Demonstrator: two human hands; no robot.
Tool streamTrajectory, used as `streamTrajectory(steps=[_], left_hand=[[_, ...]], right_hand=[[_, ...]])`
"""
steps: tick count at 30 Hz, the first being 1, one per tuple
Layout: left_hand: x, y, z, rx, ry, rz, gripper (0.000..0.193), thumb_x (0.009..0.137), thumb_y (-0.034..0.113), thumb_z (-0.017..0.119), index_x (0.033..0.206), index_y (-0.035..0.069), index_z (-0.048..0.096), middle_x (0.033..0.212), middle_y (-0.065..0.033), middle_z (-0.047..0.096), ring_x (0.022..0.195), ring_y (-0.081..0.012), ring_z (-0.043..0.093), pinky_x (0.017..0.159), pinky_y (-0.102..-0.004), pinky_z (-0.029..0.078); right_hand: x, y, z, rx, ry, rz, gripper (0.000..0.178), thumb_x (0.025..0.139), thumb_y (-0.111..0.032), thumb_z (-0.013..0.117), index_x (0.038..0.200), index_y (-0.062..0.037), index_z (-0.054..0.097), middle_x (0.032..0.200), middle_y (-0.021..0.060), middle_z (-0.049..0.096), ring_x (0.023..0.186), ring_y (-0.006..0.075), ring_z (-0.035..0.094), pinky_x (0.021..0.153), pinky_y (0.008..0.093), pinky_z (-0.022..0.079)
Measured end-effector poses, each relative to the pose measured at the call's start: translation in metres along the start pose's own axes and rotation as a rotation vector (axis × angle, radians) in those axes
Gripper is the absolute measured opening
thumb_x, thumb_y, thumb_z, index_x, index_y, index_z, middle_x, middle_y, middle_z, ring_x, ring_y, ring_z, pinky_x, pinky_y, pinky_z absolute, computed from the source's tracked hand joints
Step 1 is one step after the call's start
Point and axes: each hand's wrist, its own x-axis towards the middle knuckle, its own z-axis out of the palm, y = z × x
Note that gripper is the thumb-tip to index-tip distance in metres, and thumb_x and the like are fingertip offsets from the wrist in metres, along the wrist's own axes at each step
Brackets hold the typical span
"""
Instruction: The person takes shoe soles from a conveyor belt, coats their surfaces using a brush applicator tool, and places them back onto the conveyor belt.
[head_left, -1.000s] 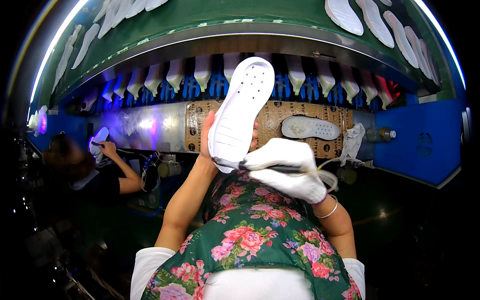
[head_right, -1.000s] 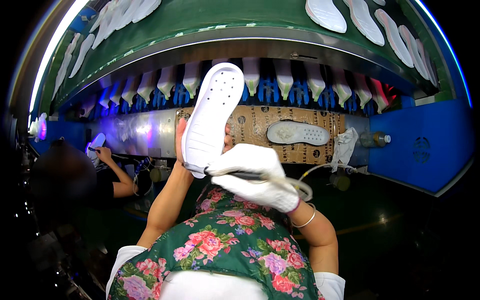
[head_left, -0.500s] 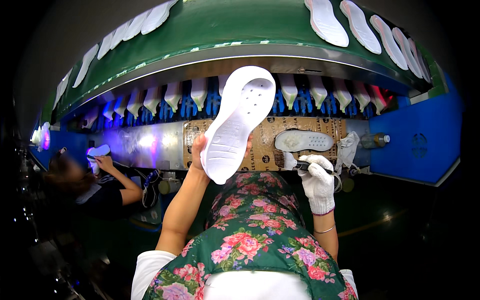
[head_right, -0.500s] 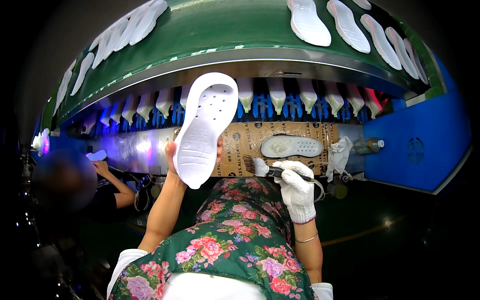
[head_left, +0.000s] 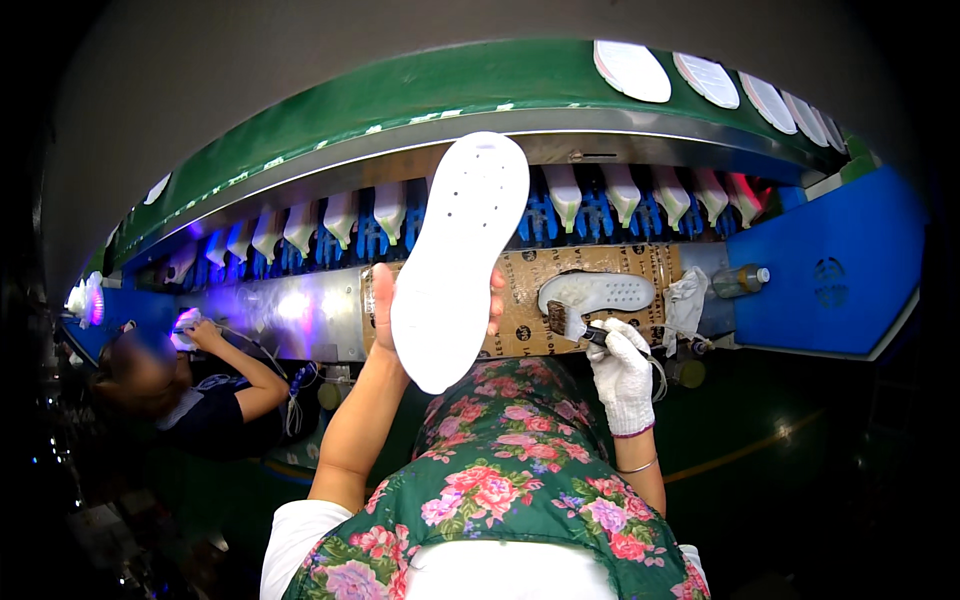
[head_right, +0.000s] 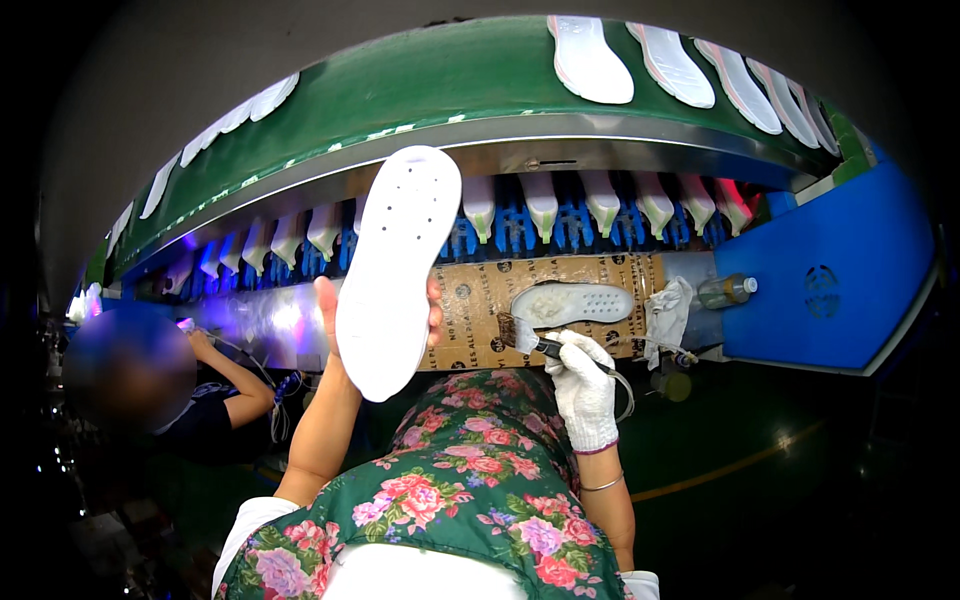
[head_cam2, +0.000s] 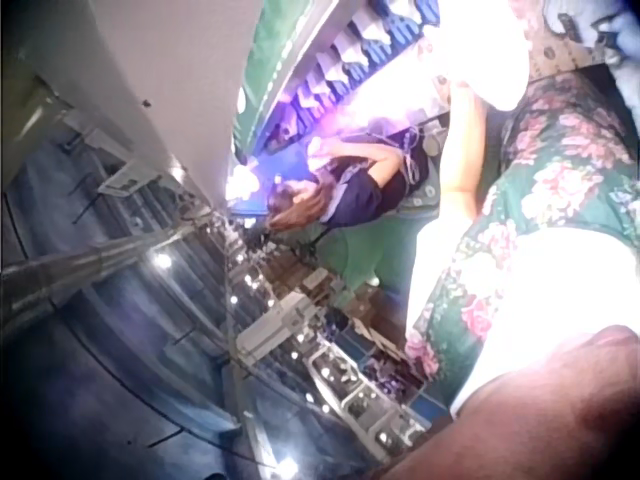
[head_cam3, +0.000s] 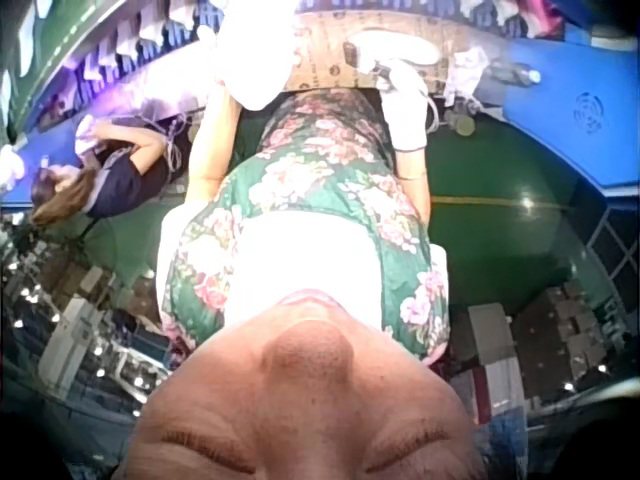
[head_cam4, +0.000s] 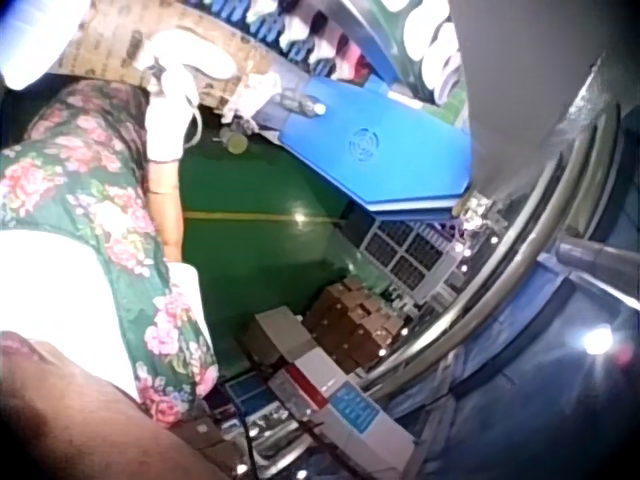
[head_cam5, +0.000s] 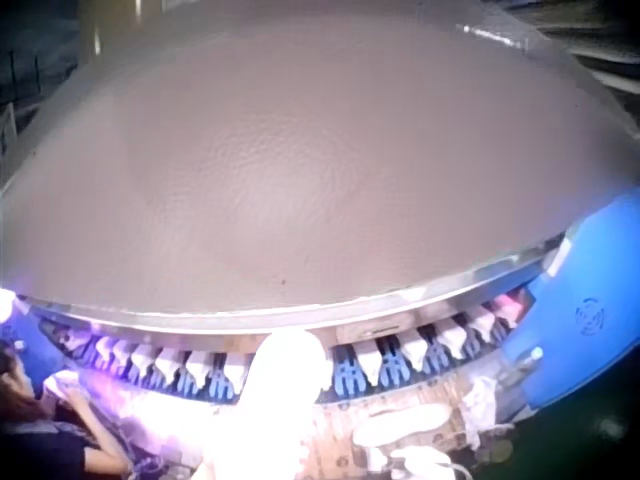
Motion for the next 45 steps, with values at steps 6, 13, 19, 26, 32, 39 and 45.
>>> streamTrajectory(steps=[6,13,19,26,32,39,45], left_hand=[[0.051,0.030,0.012,0.096,-0.350,0.019,0.111,0.079,0.072,0.068,0.154,0.001,0.026,0.140,-0.0325,0.043,0.109,-0.0425,0.061,0.075,-0.0498,0.062],[0.206,0.056,-0.005,-0.339,-0.078,0.218,0.094,0.097,0.073,0.025,0.156,0.000,0.017,0.156,-0.0339,0.017,0.145,-0.0512,0.021,0.117,-0.0593,0.033],[0.188,0.055,0.001,-0.422,-0.024,-0.090,0.088,0.105,0.050,0.039,0.151,-0.014,0.002,0.157,-0.0350,0.019,0.146,-0.0432,0.028,0.119,-0.0492,0.034],[0.209,0.077,0.012,-0.184,0.069,-0.029,0.081,0.106,0.035,0.042,0.148,-0.020,-0.001,0.156,-0.0394,0.012,0.146,-0.0454,0.026,0.119,-0.0485,0.033],[0.190,0.071,0.045,0.052,0.325,-0.170,0.075,0.104,0.038,0.046,0.148,-0.017,0.021,0.143,-0.0385,0.042,0.129,-0.0454,0.051,0.109,-0.0474,0.046],[0.147,0.236,-0.058,2.189,0.834,0.832,0.036,0.097,0.035,0.059,0.115,0.006,0.069,0.109,-0.0143,0.073,0.100,-0.0305,0.068,0.084,-0.0463,0.054],[0.098,0.324,-0.110,2.320,0.819,0.846,0.029,0.087,0.021,0.066,0.111,0.004,0.069,0.117,-0.0201,0.068,0.105,-0.0373,0.064,0.089,-0.0448,0.051]], right_hand=[[-0.004,0.001,-0.006,0.033,0.064,-0.020,0.021,0.090,0.003,0.063,0.111,0.0056,0.067,0.107,0.0199,0.070,0.083,0.0221,0.066,0.071,0.0294,0.053],[0.009,0.014,0.002,-0.111,0.112,-0.014,0.021,0.089,0.001,0.066,0.110,0.0066,0.068,0.103,0.0172,0.072,0.082,0.0190,0.068,0.069,0.0268,0.054],[0.007,0.032,-0.003,-0.157,0.123,0.027,0.024,0.089,0.000,0.067,0.112,0.0075,0.066,0.101,0.0154,0.070,0.081,0.0194,0.066,0.069,0.0273,0.052],[0.014,0.043,0.005,-0.207,0.112,0.080,0.027,0.089,-0.001,0.067,0.113,0.0087,0.066,0.098,0.0150,0.070,0.080,0.0191,0.066,0.068,0.0275,0.052],[0.016,0.046,0.007,-0.242,0.110,0.089,0.028,0.089,-0.002,0.067,0.115,0.0083,0.065,0.098,0.0138,0.070,0.079,0.0185,0.066,0.066,0.0269,0.051],[0.015,0.048,-0.002,-0.225,0.155,0.097,0.028,0.089,-0.003,0.069,0.114,0.0084,0.066,0.101,0.0157,0.072,0.078,0.0179,0.067,0.066,0.0256,0.053],[0.022,0.050,0.014,-0.250,0.120,0.142,0.028,0.089,-0.003,0.069,0.115,0.0081,0.066,0.102,0.0156,0.072,0.078,0.0173,0.067,0.066,0.0256,0.052]])
